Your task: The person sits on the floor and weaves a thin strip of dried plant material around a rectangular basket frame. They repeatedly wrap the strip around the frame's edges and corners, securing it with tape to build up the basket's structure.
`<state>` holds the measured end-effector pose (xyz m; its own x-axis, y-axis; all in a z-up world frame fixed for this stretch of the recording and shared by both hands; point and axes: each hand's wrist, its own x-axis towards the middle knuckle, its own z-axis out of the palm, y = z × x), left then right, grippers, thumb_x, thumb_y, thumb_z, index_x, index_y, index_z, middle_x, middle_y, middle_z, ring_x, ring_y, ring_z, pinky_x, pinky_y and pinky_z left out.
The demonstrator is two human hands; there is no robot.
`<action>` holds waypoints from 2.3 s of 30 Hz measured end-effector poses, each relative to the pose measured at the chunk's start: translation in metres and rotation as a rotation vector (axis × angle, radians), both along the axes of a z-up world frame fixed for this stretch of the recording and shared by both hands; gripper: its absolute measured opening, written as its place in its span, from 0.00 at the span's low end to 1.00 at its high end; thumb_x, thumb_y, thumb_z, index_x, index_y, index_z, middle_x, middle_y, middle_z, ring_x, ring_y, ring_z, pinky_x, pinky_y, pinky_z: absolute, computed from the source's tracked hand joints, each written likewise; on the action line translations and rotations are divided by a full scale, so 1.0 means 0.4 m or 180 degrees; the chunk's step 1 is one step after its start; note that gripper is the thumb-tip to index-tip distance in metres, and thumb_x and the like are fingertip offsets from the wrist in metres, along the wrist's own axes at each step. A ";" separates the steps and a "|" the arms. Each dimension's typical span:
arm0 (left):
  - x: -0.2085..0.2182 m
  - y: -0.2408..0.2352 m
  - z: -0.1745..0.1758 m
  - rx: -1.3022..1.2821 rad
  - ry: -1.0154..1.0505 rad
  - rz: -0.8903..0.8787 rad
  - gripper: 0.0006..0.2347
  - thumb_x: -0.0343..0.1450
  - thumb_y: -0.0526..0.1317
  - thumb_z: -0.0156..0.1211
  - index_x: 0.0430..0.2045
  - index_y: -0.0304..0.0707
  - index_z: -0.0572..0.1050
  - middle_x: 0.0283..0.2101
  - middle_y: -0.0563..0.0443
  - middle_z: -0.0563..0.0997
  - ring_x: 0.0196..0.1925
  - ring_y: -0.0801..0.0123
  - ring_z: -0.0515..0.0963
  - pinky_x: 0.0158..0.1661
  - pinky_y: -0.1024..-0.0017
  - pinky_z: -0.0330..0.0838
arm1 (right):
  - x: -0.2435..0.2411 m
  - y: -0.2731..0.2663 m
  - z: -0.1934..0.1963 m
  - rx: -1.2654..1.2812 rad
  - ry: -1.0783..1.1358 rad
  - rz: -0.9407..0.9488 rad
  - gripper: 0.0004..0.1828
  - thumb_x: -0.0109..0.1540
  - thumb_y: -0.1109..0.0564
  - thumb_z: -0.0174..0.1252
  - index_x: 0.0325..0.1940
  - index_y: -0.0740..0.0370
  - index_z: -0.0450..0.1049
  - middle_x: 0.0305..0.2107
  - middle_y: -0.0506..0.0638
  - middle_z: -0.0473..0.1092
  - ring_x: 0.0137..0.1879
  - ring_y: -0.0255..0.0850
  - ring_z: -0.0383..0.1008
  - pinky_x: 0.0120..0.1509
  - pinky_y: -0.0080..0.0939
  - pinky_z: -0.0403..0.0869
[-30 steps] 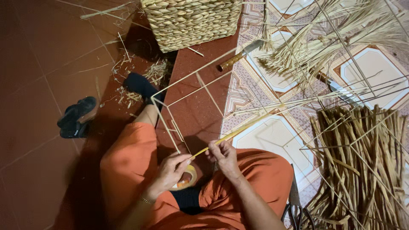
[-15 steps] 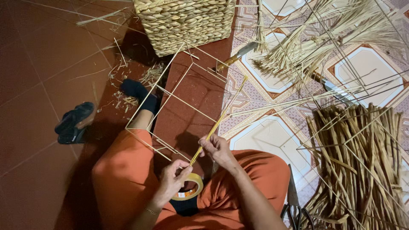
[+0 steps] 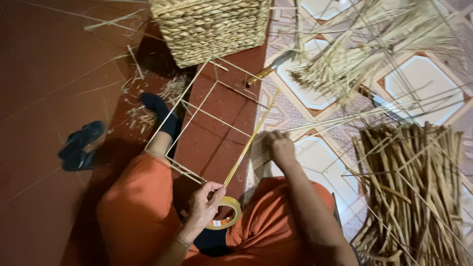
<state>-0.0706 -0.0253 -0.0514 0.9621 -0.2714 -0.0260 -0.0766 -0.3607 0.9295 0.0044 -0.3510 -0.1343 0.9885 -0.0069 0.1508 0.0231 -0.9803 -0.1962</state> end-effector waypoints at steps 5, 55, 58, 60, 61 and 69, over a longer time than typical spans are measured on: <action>-0.008 -0.033 -0.001 0.0089 0.0830 0.0085 0.09 0.70 0.42 0.64 0.34 0.35 0.81 0.19 0.54 0.79 0.15 0.80 0.72 0.17 0.76 0.67 | 0.054 -0.010 -0.098 -0.0917 0.0754 0.0398 0.18 0.63 0.61 0.56 0.58 0.54 0.72 0.55 0.52 0.69 0.63 0.52 0.66 0.60 0.54 0.72; 0.035 -0.176 0.021 -0.0884 0.0480 -0.0521 0.16 0.77 0.34 0.57 0.61 0.37 0.75 0.30 0.61 0.74 0.28 0.86 0.69 0.28 0.83 0.67 | -0.064 0.136 0.172 0.6340 0.0608 -0.1051 0.10 0.63 0.63 0.57 0.48 0.65 0.76 0.34 0.55 0.79 0.37 0.43 0.80 0.48 0.46 0.80; 0.025 -0.178 -0.013 -0.1057 0.0396 -0.0493 0.16 0.75 0.34 0.61 0.59 0.33 0.75 0.37 0.58 0.81 0.36 0.85 0.74 0.35 0.82 0.72 | -0.041 0.124 0.150 0.6788 0.0568 -0.1016 0.09 0.64 0.62 0.58 0.48 0.67 0.77 0.32 0.54 0.77 0.38 0.42 0.78 0.50 0.45 0.79; 0.023 -0.184 -0.032 -0.0726 0.1059 -0.0259 0.17 0.72 0.35 0.65 0.56 0.34 0.79 0.28 0.56 0.78 0.27 0.82 0.70 0.28 0.81 0.67 | -0.033 0.118 0.137 0.7016 0.0530 -0.0851 0.08 0.66 0.61 0.59 0.47 0.69 0.76 0.32 0.53 0.76 0.39 0.41 0.77 0.50 0.45 0.78; 0.020 -0.184 -0.039 -0.0862 0.1039 -0.0259 0.16 0.72 0.35 0.64 0.56 0.33 0.79 0.30 0.56 0.79 0.29 0.83 0.72 0.30 0.81 0.69 | -0.033 0.116 0.133 0.6966 0.0545 -0.0854 0.08 0.66 0.61 0.59 0.47 0.68 0.76 0.32 0.52 0.76 0.39 0.41 0.77 0.50 0.44 0.78; 0.007 -0.172 -0.064 -0.0912 0.0592 -0.0299 0.13 0.73 0.36 0.62 0.50 0.30 0.79 0.36 0.56 0.86 0.35 0.83 0.80 0.37 0.80 0.76 | 0.011 0.092 0.141 0.6792 0.0421 -0.0835 0.13 0.69 0.54 0.53 0.48 0.66 0.77 0.27 0.50 0.74 0.33 0.39 0.74 0.44 0.40 0.75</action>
